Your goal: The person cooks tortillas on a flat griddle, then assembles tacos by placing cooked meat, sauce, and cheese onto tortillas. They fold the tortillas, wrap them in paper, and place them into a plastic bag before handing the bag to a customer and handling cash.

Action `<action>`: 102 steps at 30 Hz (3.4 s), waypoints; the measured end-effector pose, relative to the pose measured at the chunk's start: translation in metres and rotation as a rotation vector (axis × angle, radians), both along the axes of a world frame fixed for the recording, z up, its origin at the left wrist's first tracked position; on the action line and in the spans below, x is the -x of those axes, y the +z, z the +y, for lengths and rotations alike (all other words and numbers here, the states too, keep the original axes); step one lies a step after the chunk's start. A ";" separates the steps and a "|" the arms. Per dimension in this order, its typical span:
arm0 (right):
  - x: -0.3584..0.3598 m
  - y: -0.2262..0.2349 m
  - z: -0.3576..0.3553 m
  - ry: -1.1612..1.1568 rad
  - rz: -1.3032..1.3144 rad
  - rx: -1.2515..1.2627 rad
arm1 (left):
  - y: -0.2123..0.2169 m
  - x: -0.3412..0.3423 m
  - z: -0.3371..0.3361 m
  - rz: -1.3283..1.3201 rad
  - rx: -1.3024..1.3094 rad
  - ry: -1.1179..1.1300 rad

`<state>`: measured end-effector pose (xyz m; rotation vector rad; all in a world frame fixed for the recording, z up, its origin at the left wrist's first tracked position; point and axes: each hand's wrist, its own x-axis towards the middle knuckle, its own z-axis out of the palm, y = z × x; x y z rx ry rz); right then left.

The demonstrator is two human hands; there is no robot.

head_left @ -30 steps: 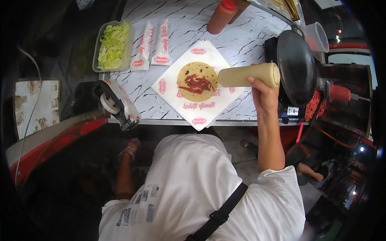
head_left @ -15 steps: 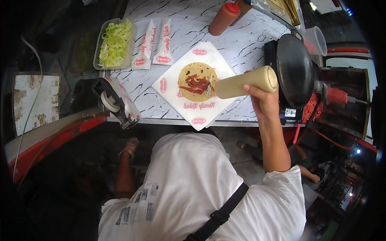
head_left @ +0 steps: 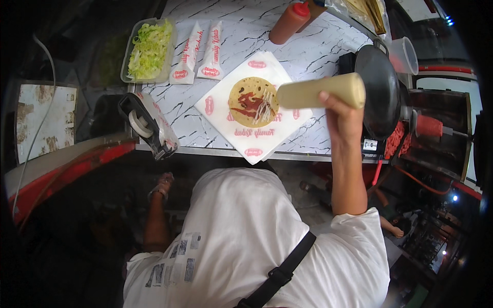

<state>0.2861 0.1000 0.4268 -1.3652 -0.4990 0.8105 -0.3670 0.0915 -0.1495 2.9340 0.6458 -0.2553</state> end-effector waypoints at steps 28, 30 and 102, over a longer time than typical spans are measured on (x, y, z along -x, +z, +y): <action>-0.011 -0.011 0.011 0.003 -0.111 -0.026 | 0.006 -0.001 -0.011 -0.281 0.542 0.541; -0.008 -0.005 0.010 0.052 -0.117 -0.001 | 0.008 -0.007 -0.008 -0.252 0.535 0.531; -0.083 -0.142 0.105 0.721 -0.775 0.677 | 0.387 -0.452 0.158 -0.656 0.010 -0.491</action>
